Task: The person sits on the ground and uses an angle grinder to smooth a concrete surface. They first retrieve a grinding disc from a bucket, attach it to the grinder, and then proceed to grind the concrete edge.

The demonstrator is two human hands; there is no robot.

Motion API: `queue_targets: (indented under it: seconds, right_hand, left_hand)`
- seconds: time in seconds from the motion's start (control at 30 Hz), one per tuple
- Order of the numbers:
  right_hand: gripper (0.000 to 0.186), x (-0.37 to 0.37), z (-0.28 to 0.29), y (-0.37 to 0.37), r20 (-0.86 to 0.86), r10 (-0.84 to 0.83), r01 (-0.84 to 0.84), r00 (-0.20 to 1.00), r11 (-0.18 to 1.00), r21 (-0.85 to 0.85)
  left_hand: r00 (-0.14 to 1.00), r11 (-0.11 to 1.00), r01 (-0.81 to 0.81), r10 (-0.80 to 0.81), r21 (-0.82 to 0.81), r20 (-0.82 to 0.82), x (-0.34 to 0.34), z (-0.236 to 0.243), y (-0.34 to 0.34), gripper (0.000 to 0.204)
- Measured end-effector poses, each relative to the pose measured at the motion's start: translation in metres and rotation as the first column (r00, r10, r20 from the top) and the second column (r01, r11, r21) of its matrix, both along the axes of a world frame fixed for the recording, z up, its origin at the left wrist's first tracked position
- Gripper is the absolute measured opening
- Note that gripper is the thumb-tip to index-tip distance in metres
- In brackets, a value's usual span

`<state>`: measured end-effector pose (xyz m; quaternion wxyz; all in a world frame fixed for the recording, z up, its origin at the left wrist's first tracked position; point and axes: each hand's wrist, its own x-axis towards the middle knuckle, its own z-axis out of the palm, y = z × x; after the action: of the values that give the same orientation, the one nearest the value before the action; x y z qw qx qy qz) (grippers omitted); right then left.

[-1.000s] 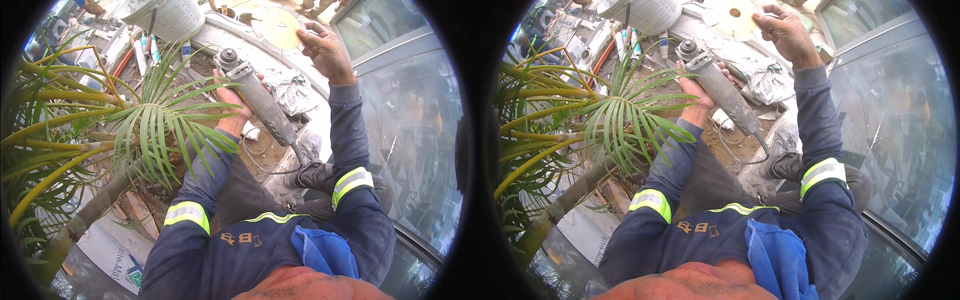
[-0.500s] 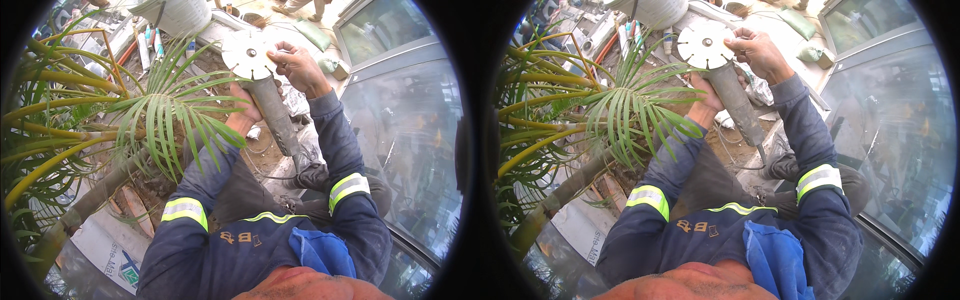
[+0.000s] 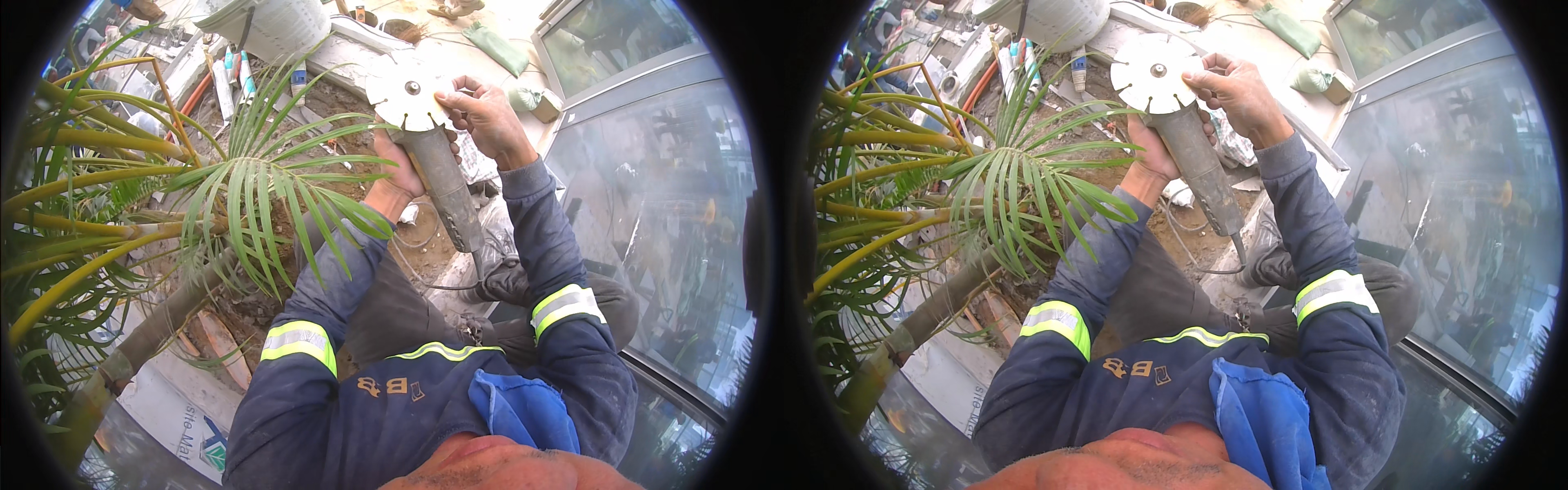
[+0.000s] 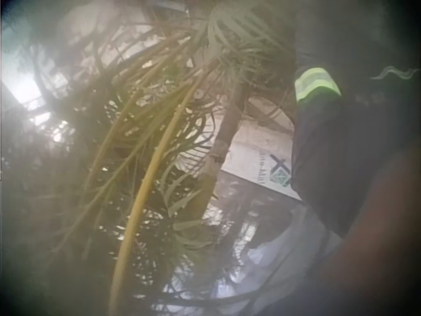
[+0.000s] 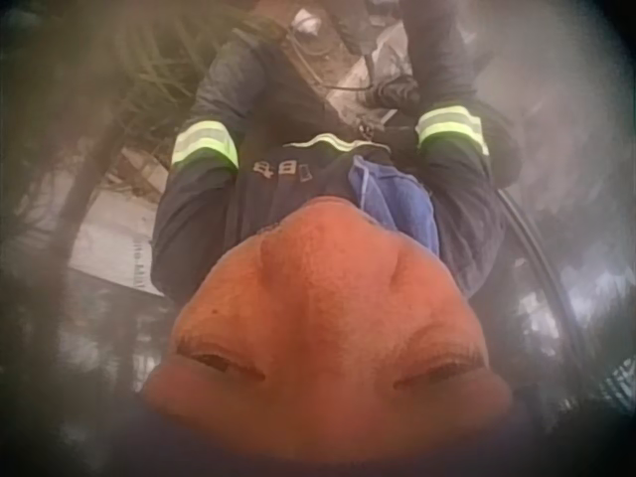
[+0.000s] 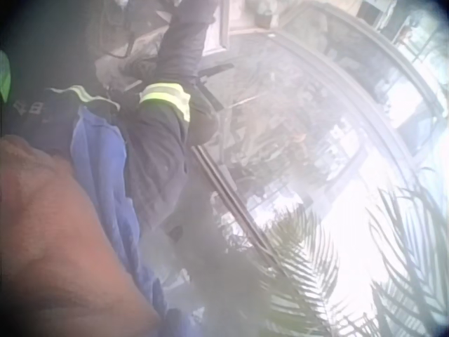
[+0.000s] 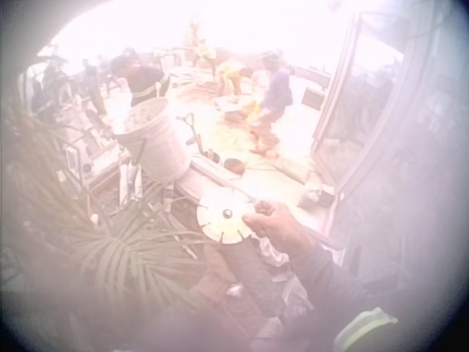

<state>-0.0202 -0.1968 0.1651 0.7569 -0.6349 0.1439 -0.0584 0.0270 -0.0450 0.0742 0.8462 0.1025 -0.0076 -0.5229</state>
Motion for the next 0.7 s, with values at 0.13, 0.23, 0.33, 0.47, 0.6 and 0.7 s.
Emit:
queue_targets:
  seconds: [0.13, 0.23, 0.33, 0.47, 0.6, 0.7]
  right_hand:
    - [0.022, -0.002, 0.001, 0.008, 0.030, -0.059, 0.060, 0.998, 0.998, -0.027]
    - [0.024, -0.003, -0.003, -0.003, 0.001, -0.040, 0.040, 0.999, 0.995, -0.092]
    - [0.027, -0.004, -0.004, -0.005, 0.010, -0.036, 0.037, 0.999, 0.990, -0.135]
    - [0.029, -0.004, -0.003, -0.008, 0.019, -0.034, 0.036, 0.999, 0.992, -0.119]
    - [0.028, -0.003, -0.002, -0.009, -0.029, -0.028, 0.022, 0.999, 0.981, -0.193]
    - [0.028, -0.005, 0.011, -0.009, -0.063, -0.068, 0.040, 0.996, 0.927, -0.374]
  left_hand:
    - [1.000, 1.000, -0.008, 0.008, 0.021, 0.017, 0.001, -0.005, -0.001, 0.101]
    - [0.999, 1.000, -0.009, 0.010, -0.015, 0.052, 0.000, -0.006, -0.008, 0.103]
    - [0.999, 1.000, 0.015, -0.015, -0.023, 0.037, -0.001, -0.010, -0.009, 0.104]
    - [0.999, 0.999, 0.033, -0.032, -0.036, 0.038, 0.001, -0.013, -0.009, 0.104]
    - [0.999, 0.999, 0.037, -0.036, -0.011, 0.026, 0.001, -0.011, -0.008, 0.104]
    - [0.999, 0.999, 0.035, -0.035, -0.003, -0.033, 0.001, -0.007, -0.004, 0.103]
